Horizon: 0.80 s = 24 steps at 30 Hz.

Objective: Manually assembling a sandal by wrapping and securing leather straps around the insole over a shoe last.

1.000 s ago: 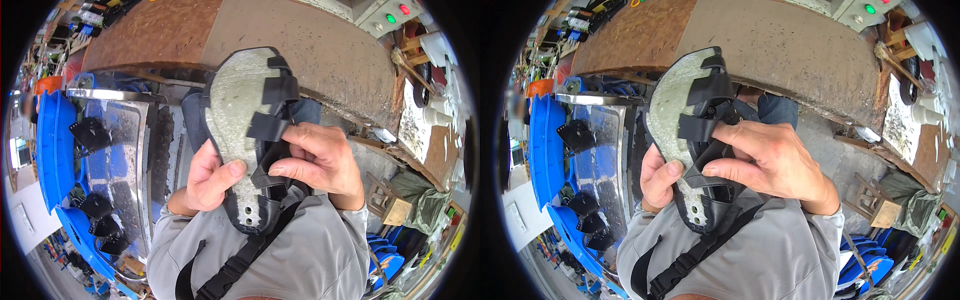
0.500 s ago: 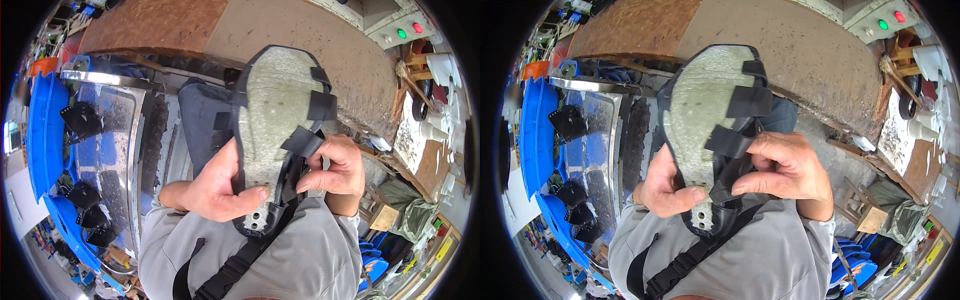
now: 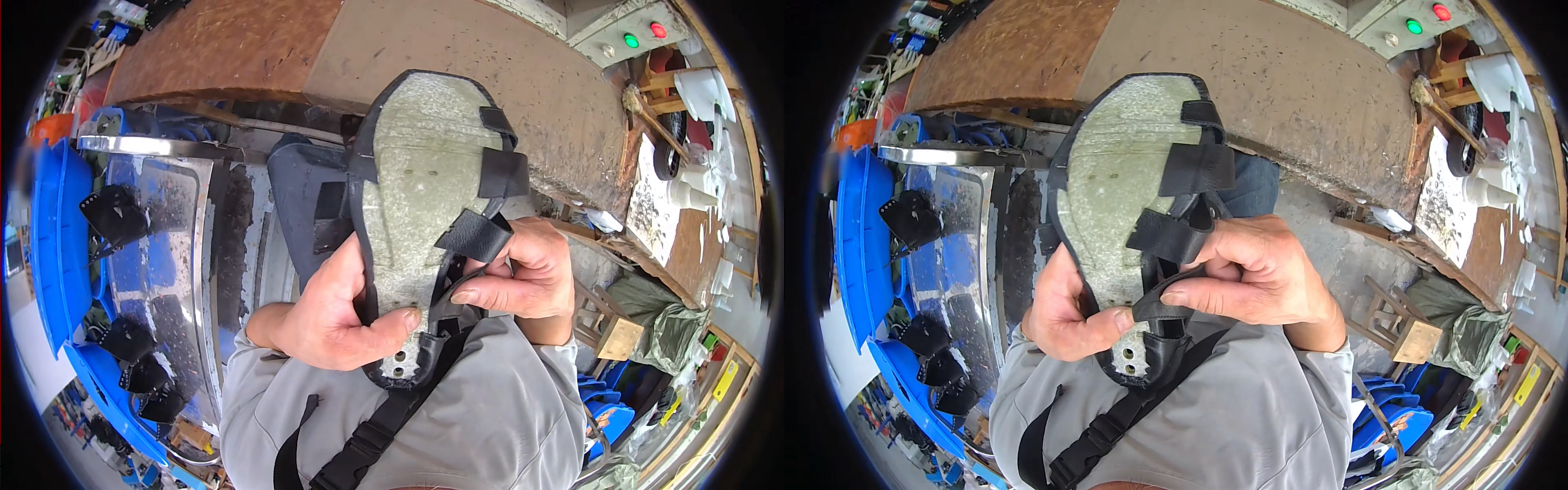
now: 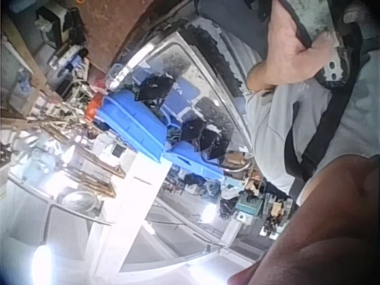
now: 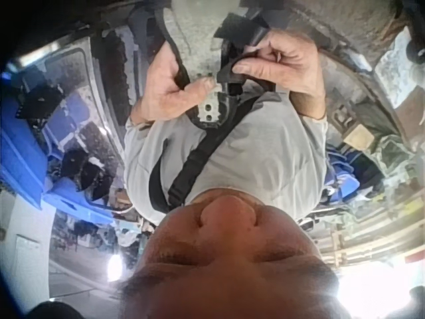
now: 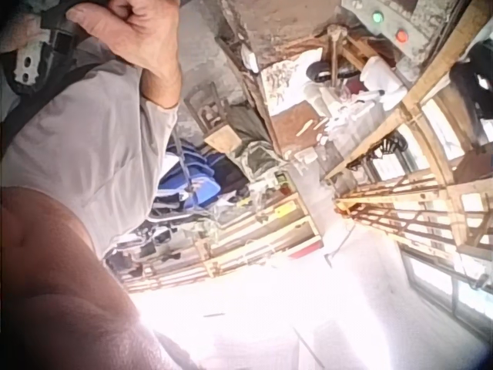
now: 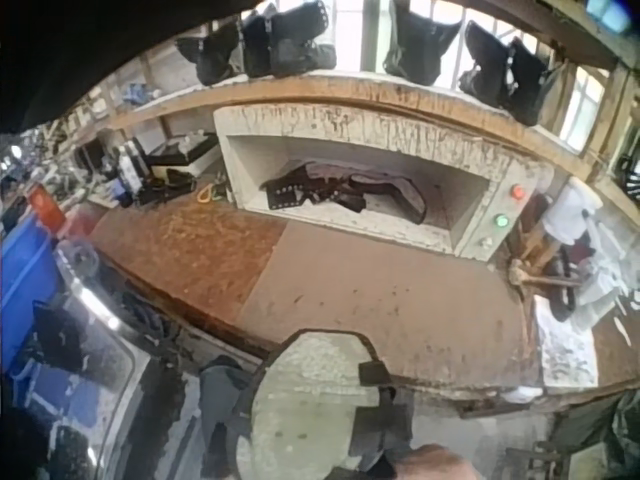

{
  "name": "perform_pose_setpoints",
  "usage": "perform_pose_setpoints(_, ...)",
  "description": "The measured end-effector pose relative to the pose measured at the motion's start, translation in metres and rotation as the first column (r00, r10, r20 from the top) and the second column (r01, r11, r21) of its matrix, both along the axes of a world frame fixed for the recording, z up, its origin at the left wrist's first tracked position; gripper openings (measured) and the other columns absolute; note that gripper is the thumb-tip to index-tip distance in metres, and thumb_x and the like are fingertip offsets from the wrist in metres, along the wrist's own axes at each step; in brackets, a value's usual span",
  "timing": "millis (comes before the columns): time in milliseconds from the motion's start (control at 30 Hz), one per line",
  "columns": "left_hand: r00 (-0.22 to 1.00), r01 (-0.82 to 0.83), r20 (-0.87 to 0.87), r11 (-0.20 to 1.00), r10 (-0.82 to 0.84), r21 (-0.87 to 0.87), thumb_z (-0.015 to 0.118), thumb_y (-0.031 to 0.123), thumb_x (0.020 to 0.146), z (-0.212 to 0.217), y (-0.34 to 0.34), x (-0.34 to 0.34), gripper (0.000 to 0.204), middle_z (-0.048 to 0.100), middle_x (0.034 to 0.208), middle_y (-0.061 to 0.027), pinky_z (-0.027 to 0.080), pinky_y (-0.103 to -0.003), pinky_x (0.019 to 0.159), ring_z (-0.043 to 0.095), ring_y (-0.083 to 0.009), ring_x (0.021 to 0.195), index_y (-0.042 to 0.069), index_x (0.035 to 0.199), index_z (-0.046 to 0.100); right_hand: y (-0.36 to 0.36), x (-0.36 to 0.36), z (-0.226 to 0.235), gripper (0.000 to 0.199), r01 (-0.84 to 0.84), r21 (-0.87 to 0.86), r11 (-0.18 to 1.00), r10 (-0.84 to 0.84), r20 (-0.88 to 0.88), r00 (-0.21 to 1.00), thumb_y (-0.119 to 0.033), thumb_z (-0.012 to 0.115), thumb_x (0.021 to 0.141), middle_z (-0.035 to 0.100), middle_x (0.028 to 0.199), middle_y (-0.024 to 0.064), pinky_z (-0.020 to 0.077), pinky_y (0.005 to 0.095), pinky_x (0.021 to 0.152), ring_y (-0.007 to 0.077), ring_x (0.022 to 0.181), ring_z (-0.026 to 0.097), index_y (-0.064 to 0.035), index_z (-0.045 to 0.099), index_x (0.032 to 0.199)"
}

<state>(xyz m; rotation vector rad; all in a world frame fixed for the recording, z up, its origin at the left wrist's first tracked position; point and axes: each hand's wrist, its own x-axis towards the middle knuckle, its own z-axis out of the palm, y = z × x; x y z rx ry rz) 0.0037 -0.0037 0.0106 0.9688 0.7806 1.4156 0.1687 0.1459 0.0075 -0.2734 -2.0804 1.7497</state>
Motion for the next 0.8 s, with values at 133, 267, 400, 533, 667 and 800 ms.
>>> perform_pose_setpoints(133, 1.000, -0.002, 0.006, 1.000, 0.002, -0.024, 0.047, -0.010, 0.082, -0.0022, -0.0027, 0.0005, 0.067, 0.041, 0.131, -0.0120, 0.030, -0.029, 0.100, 0.038, -0.0158, 0.123, -0.003, 0.139, 0.013, -0.0023, 0.0016, 0.0027, 0.022, 0.020, -0.001, 1.000, -0.020, -0.007, 1.000, -0.007, 0.080, 0.067, 0.030, 0.047, -0.0059, 0.0251, 0.0258, 0.043, 0.0076, 0.043, 0.031, -0.0074, 0.064, 0.082)
perform_pose_setpoints(267, 1.000, 0.010, -0.016, 1.000, -0.010, -0.023, 0.047, -0.008, 0.084, -0.0029, -0.0044, -0.0019, 0.064, 0.040, 0.132, -0.0126, 0.029, -0.030, 0.101, 0.038, -0.0167, 0.124, -0.004, 0.139, 0.014, -0.0056, 0.0009, 0.0071, 0.022, 0.035, -0.057, 0.998, -0.032, 0.046, 0.998, -0.005, 0.078, 0.069, 0.028, 0.048, -0.0065, 0.0233, 0.0243, 0.042, 0.0052, 0.042, 0.028, -0.0087, 0.064, 0.085)
perform_pose_setpoints(400, 0.998, 0.019, 0.065, 1.000, -0.020, 0.013, 0.045, -0.001, 0.089, -0.0076, -0.0037, -0.0003, 0.057, 0.039, 0.134, -0.0137, 0.029, -0.031, 0.102, 0.038, -0.0177, 0.124, -0.005, 0.138, 0.017, -0.0066, 0.0011, 0.0066, 0.022, 0.051, -0.056, 0.997, -0.049, 0.032, 0.998, -0.004, 0.076, 0.069, 0.028, 0.048, -0.0066, 0.0224, 0.0239, 0.041, 0.0047, 0.042, 0.027, -0.0088, 0.063, 0.085)
perform_pose_setpoints(533, 0.999, 0.019, 0.044, 1.000, -0.020, 0.025, 0.043, 0.002, 0.090, -0.0082, -0.0036, -0.0021, 0.054, 0.040, 0.134, -0.0145, 0.030, -0.033, 0.102, 0.040, -0.0188, 0.122, -0.006, 0.138, 0.018, -0.0066, 0.0009, 0.0062, 0.021, 0.040, -0.071, 0.997, -0.039, 0.008, 0.999, -0.003, 0.076, 0.069, 0.028, 0.048, -0.0069, 0.0223, 0.0239, 0.041, 0.0043, 0.042, 0.026, -0.0087, 0.063, 0.085)
perform_pose_setpoints(667, 0.999, -0.014, 0.043, 1.000, 0.013, 0.010, 0.042, 0.002, 0.091, -0.0027, -0.0029, 0.0007, 0.052, 0.041, 0.133, -0.0143, 0.031, -0.032, 0.101, 0.042, -0.0185, 0.120, -0.007, 0.137, 0.020, -0.0053, 0.0006, 0.0062, 0.019, 0.028, -0.084, 0.996, -0.026, 0.016, 1.000, -0.002, 0.075, 0.070, 0.029, 0.048, -0.0072, 0.0223, 0.0234, 0.042, 0.0035, 0.043, 0.026, -0.0082, 0.063, 0.084)
perform_pose_setpoints(800, 0.991, -0.042, 0.121, 0.994, 0.055, -0.103, 0.039, 0.005, 0.093, 0.0010, -0.0049, 0.0011, 0.048, 0.043, 0.131, -0.0140, 0.032, -0.031, 0.099, 0.043, -0.0175, 0.119, -0.007, 0.137, 0.022, -0.0065, 0.0017, 0.0019, 0.017, 0.043, -0.152, 0.987, -0.040, 0.025, 0.999, -0.003, 0.075, 0.071, 0.031, 0.048, -0.0078, 0.0226, 0.0228, 0.042, 0.0025, 0.043, 0.027, -0.0070, 0.062, 0.080)
